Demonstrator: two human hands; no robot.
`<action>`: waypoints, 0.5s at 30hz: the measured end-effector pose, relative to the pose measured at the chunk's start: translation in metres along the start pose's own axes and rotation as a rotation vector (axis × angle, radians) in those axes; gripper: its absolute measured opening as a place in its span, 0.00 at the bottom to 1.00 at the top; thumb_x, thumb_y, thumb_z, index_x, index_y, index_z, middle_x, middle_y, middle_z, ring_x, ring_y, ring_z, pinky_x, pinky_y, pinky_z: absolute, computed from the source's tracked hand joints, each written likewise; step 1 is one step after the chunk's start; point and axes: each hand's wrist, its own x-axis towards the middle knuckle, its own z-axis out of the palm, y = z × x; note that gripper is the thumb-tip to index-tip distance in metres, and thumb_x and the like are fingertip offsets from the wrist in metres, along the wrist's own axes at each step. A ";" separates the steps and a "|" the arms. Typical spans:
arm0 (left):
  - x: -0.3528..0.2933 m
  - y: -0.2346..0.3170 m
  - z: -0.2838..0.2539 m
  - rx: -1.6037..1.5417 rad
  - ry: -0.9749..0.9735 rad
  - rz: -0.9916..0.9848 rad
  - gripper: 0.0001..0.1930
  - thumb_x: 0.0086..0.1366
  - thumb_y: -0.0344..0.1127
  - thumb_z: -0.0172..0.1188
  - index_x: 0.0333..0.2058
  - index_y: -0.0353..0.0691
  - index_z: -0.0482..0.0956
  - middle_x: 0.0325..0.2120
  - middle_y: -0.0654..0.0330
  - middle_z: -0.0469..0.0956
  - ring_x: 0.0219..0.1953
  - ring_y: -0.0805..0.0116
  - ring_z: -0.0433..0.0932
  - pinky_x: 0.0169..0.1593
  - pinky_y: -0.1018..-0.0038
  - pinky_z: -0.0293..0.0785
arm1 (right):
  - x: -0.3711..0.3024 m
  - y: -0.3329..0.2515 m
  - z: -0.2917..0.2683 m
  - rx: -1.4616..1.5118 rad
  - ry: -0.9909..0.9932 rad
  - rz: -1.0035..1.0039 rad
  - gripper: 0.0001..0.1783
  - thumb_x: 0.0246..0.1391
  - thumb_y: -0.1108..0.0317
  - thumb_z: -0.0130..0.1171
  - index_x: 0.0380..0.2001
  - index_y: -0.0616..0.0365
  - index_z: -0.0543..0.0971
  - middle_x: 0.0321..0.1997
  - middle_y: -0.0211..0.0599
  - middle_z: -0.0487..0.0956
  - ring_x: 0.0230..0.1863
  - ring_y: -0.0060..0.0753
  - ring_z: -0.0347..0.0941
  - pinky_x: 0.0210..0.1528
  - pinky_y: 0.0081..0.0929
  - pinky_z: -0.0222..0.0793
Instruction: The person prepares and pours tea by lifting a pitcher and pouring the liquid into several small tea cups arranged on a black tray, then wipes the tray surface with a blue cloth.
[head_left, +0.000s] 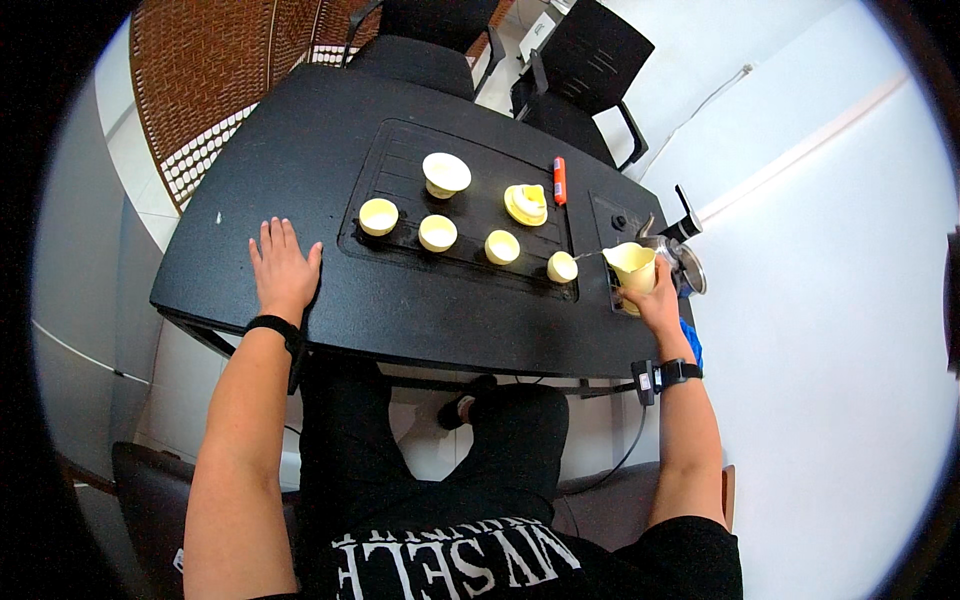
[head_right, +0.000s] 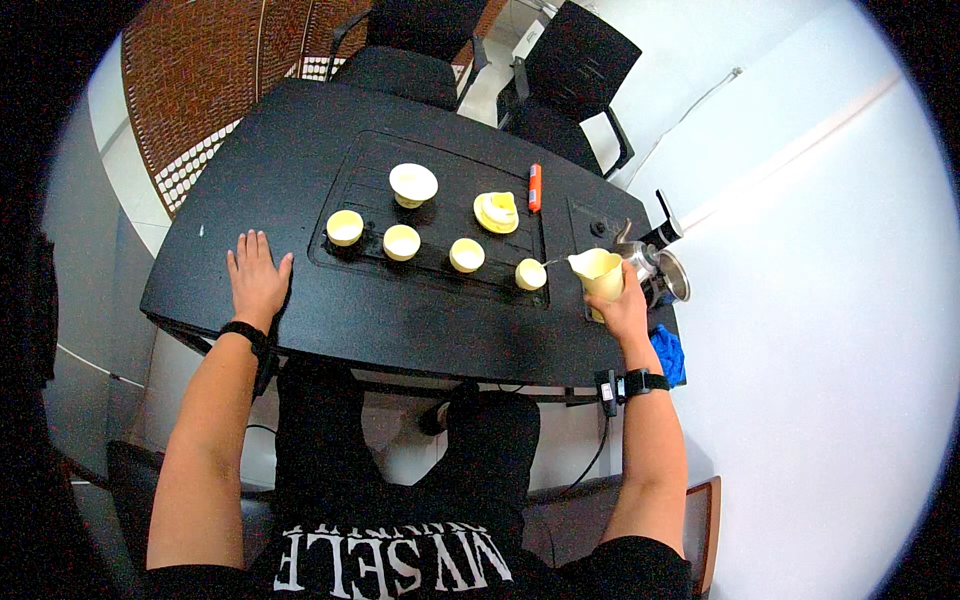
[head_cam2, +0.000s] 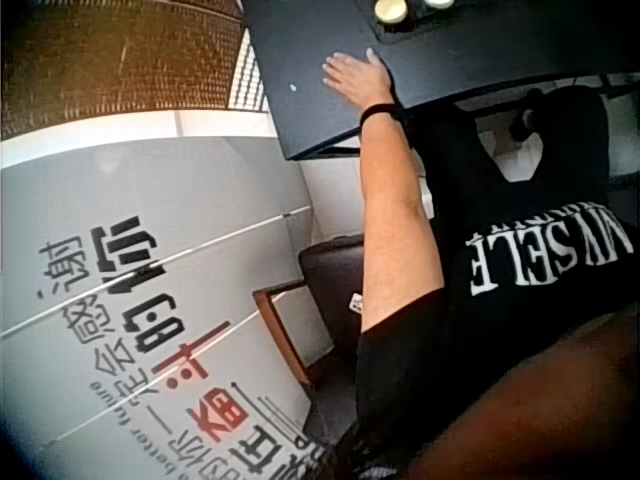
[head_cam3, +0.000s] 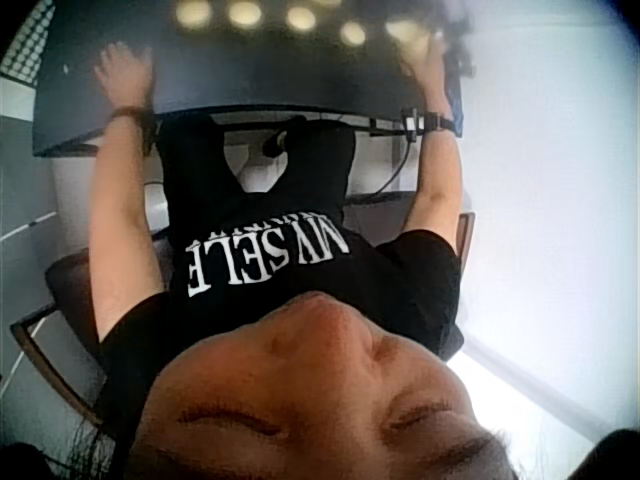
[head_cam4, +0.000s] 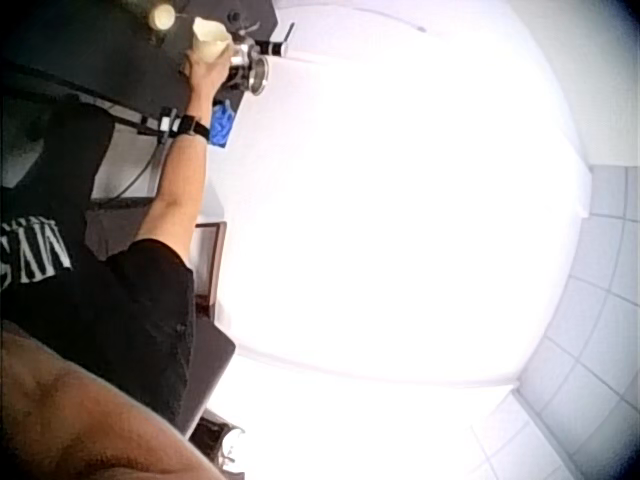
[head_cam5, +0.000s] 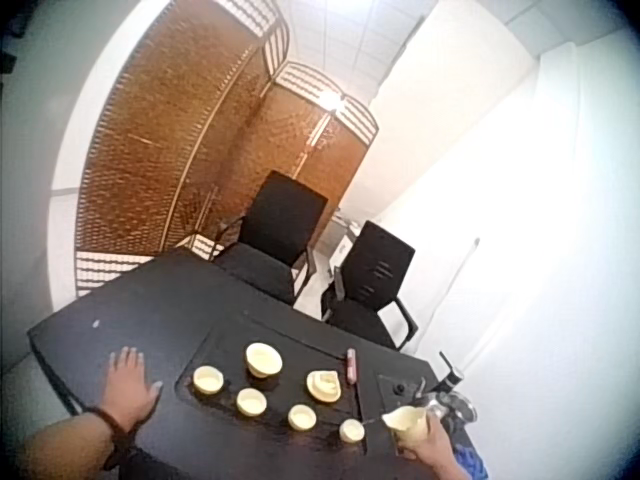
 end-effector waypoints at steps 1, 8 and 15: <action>0.000 0.000 0.000 -0.003 -0.001 -0.001 0.36 0.70 0.56 0.48 0.66 0.33 0.59 0.68 0.51 0.58 0.72 0.55 0.51 0.72 0.53 0.45 | 0.000 -0.001 0.001 -0.009 0.003 0.001 0.47 0.32 0.66 0.76 0.60 0.60 0.67 0.55 0.50 0.77 0.57 0.49 0.74 0.59 0.37 0.68; 0.000 0.001 -0.001 -0.014 -0.014 -0.005 0.36 0.70 0.55 0.48 0.66 0.33 0.59 0.68 0.51 0.58 0.72 0.55 0.51 0.72 0.53 0.44 | -0.004 0.007 0.012 -0.025 -0.001 0.003 0.47 0.33 0.66 0.76 0.60 0.59 0.67 0.56 0.48 0.76 0.57 0.47 0.74 0.59 0.37 0.68; -0.001 0.000 0.000 -0.019 0.017 -0.001 0.36 0.69 0.56 0.48 0.65 0.32 0.61 0.68 0.50 0.58 0.72 0.55 0.52 0.72 0.52 0.45 | -0.008 0.013 0.037 0.162 -0.014 0.065 0.47 0.35 0.67 0.77 0.60 0.60 0.64 0.55 0.46 0.76 0.57 0.43 0.73 0.59 0.36 0.67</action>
